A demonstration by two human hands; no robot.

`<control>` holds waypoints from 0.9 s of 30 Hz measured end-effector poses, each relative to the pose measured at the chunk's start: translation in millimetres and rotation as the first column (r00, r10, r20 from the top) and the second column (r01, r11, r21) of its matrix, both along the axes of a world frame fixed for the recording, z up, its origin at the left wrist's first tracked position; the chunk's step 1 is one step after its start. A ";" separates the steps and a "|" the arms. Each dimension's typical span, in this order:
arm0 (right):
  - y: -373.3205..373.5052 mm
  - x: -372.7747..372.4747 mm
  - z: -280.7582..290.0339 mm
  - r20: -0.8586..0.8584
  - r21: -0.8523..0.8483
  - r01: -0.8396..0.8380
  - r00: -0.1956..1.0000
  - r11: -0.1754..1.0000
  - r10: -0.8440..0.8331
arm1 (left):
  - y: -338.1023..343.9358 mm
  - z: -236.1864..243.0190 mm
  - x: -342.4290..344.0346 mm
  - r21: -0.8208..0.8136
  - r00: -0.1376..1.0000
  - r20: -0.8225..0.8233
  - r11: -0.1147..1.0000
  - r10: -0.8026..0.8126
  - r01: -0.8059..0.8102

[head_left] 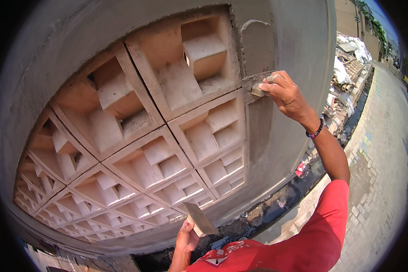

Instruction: The person applies cement to a decorative lattice wall using a trowel and a smaller finishing tool. They repeatedly scoop cement from a bucket, spread it over the wall surface, and smooth the edges around the lattice pattern.

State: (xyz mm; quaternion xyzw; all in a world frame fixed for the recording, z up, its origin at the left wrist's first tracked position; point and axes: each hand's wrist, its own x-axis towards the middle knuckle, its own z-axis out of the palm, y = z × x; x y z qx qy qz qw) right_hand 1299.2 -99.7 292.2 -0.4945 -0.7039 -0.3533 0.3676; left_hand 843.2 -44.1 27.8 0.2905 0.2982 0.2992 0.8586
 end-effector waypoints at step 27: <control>22.3 8.9 253.0 -0.062 0.622 -0.172 0.962 0.764 0.266 | -1.3 -3.0 -7.6 -0.065 0.988 0.056 0.988 0.144 -0.140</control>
